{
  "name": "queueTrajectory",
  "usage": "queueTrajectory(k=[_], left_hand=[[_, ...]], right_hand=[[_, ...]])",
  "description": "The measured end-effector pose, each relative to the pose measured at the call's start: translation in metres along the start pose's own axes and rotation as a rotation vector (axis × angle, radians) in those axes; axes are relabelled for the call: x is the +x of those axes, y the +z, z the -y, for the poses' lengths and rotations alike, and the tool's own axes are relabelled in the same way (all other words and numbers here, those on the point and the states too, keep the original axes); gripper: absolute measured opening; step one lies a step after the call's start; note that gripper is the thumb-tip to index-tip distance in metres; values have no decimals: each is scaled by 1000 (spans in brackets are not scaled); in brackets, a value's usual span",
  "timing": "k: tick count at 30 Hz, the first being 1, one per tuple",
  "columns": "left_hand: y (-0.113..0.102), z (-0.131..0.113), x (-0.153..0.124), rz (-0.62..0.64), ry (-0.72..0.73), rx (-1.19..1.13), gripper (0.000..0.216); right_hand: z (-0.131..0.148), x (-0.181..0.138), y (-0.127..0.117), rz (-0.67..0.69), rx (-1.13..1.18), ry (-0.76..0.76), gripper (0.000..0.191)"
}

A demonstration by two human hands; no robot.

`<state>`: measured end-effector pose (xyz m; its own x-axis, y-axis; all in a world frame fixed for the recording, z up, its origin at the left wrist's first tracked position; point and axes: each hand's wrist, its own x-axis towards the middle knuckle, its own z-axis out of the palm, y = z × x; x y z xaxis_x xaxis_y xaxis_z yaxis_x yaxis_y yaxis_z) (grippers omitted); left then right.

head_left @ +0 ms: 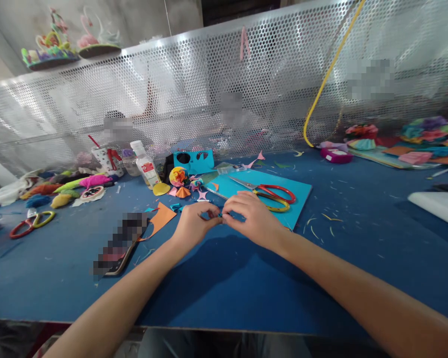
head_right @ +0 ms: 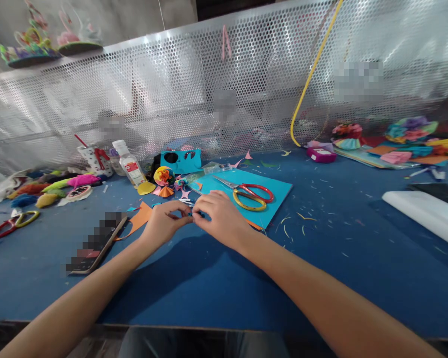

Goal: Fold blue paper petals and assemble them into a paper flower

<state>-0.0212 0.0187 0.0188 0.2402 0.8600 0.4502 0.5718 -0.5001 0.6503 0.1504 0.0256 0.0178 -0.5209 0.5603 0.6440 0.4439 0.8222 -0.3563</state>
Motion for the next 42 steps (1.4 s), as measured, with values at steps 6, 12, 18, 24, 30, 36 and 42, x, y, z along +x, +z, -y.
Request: queueTrajectory(k=[6,12,18,24,30,36,42], left_hand=[[-3,-6,-1,-63,88,-118,13],[-7,-9,-2,-109,164,-232,15],[-8,-9,-2,-114,164,-257,13],[-8,-9,-3,-112,118,-234,12],[-7,-3,-1,-128,93,-344,13],[-6,-3,0,-123,107,-321,10],[-8,-7,-1,-99,154,-186,9]], right_hand=[[3,0,-10,-328,336,164,14],[2,0,-10,-369,360,199,13],[4,-1,-9,-342,370,210,12],[3,-1,-8,-324,467,253,14],[2,3,-3,-38,1028,531,21],[2,1,0,63,1220,608,27],[4,0,-2,93,1115,537,23]])
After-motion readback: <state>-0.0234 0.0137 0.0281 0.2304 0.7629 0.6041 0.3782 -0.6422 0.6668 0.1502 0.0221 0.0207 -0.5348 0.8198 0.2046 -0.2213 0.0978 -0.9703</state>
